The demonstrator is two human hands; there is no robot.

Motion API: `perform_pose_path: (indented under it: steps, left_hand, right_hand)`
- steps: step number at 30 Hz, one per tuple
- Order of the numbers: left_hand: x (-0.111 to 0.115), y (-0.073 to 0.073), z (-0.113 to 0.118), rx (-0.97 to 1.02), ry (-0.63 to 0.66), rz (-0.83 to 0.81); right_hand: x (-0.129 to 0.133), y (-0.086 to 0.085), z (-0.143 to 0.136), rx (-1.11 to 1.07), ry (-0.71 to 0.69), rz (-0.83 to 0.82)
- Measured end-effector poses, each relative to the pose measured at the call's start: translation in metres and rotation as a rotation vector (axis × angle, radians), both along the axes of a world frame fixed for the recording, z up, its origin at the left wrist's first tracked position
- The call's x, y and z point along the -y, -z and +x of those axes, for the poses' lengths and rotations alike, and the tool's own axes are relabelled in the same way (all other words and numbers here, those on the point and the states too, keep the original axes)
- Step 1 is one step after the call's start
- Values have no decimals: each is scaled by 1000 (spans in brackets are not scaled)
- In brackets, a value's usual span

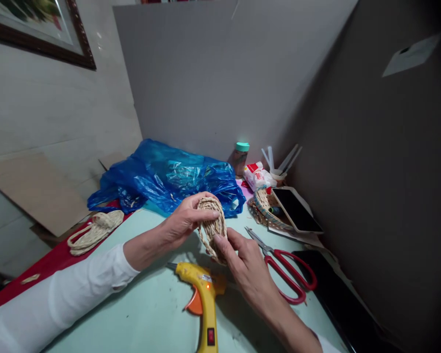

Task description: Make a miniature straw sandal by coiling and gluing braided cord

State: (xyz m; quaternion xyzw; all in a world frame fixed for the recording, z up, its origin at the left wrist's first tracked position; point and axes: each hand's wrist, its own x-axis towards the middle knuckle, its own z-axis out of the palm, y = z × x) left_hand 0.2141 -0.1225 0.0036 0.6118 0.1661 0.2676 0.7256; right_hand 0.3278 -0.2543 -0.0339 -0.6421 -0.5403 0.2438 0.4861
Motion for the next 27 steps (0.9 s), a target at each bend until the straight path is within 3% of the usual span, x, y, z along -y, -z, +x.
perform_pose_path:
  steps: [9,14,19,27]
  left_hand:
    - [0,-5,-19,-20,-198,-50]
    - [3,-3,-19,-64,-160,43]
    - [14,0,-10,-113,9,137]
    - [25,1,3,-104,-9,26]
  right_hand:
    - [2,-1,-4,56,2,6]
    - [7,-11,-1,52,11,41]
    - [7,-18,8,9,144,205]
    - [6,-18,11,-109,223,253]
